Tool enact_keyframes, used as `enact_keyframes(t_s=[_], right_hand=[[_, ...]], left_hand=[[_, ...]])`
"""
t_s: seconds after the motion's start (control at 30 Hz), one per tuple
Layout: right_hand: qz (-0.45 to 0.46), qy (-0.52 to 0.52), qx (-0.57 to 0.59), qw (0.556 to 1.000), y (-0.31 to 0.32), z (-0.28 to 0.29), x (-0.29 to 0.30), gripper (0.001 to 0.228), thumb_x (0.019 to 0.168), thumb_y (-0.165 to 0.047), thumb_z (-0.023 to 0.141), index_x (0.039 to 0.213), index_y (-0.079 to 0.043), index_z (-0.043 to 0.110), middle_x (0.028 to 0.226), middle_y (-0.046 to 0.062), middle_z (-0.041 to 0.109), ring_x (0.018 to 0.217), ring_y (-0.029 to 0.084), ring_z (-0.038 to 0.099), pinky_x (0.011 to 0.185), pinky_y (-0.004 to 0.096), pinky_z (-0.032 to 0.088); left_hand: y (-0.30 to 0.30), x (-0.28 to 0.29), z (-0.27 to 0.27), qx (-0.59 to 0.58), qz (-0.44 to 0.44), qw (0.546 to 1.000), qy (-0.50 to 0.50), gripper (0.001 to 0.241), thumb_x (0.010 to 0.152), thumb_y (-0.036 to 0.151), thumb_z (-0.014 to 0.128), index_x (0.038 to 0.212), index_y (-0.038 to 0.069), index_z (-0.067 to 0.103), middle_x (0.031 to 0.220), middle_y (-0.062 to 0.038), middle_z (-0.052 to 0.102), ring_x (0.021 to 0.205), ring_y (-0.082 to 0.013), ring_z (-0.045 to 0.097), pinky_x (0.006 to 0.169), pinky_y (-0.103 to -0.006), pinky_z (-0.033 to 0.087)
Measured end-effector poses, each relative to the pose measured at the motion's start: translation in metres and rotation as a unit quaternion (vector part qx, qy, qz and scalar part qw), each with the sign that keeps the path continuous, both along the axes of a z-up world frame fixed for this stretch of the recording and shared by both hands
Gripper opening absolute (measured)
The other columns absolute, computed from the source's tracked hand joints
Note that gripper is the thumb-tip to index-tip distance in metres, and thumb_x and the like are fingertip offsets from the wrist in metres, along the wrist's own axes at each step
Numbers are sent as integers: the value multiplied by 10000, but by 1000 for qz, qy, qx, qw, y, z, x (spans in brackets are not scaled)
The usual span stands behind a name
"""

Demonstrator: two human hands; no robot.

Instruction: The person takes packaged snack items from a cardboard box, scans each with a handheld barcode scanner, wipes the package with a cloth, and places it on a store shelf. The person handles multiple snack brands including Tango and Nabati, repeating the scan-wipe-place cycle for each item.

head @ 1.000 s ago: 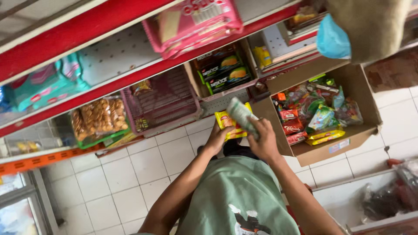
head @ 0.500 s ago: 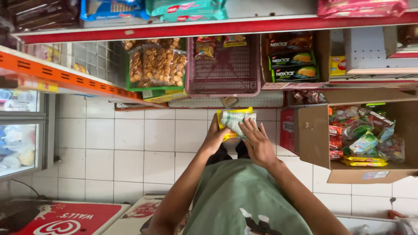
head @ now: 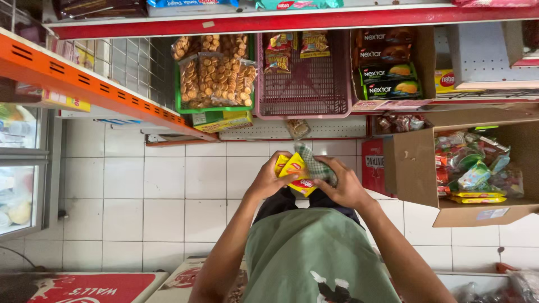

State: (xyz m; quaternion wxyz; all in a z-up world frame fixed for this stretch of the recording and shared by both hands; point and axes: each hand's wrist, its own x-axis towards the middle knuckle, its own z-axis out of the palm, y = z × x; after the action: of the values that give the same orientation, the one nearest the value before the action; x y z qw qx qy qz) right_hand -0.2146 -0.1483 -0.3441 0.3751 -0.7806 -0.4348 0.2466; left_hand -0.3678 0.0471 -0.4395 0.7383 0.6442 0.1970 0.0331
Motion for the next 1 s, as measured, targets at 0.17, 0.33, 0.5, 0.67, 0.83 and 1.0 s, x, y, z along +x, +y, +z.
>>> enact_keyframes(t_s=[0.17, 0.33, 0.5, 0.67, 0.83, 1.0], right_hand=[[-79, 73, -36, 994, 17, -15, -37, 642, 820, -217, 812, 1396, -107, 551, 1175, 210, 692, 1104, 371, 705, 929, 410, 551], [-76, -37, 27, 996, 19, -32, -50, 517, 862, -140, 741, 1349, -84, 578, 1208, 230, 679, 1048, 431, 679, 857, 454, 561], [-138, -117, -113, 977, 0, -45, -26, 365, 837, -140, 709, 1182, -66, 616, 1044, 199, 671, 911, 446, 659, 765, 512, 532], [-189, -145, -6, 971, -15, -44, -3, 231, 906, -99, 660, 1117, -24, 600, 1006, 227, 636, 912, 466, 641, 773, 499, 516], [-129, 123, -104, 978, 4, -36, -10, 441, 927, -285, 704, 1263, -34, 570, 908, 235, 726, 840, 374, 742, 775, 429, 544], [-167, 44, -87, 981, 12, -23, -15, 665, 758, -325, 888, 1235, 11, 569, 1004, 219, 734, 960, 313, 729, 806, 408, 557]], left_hand=[[-3, 2, 1, 110, 111, 985, -77, 534, 847, 70, 810, 1292, 84, 516, 1160, -72, 673, 1053, -132, 668, 895, -285, 559], [-12, 2, -6, -12, 176, 983, -56, 528, 885, 123, 796, 1313, 87, 489, 1162, -89, 658, 1026, -150, 671, 850, -299, 593], [-6, -3, -11, -206, 240, 948, 21, 576, 838, 177, 760, 1323, 149, 452, 1186, -70, 628, 937, -190, 720, 628, -341, 659], [8, -9, -13, -152, 156, 976, -4, 619, 840, 168, 827, 1349, 108, 480, 1139, -103, 680, 900, -204, 732, 575, -311, 625], [4, 0, -22, -126, 139, 979, -84, 628, 828, 154, 870, 1313, 91, 477, 1134, -99, 694, 940, -193, 733, 651, -309, 644], [1, 4, -17, -53, 157, 982, -89, 535, 918, 172, 803, 1346, 77, 498, 1165, -113, 681, 988, -197, 709, 667, -335, 651]])
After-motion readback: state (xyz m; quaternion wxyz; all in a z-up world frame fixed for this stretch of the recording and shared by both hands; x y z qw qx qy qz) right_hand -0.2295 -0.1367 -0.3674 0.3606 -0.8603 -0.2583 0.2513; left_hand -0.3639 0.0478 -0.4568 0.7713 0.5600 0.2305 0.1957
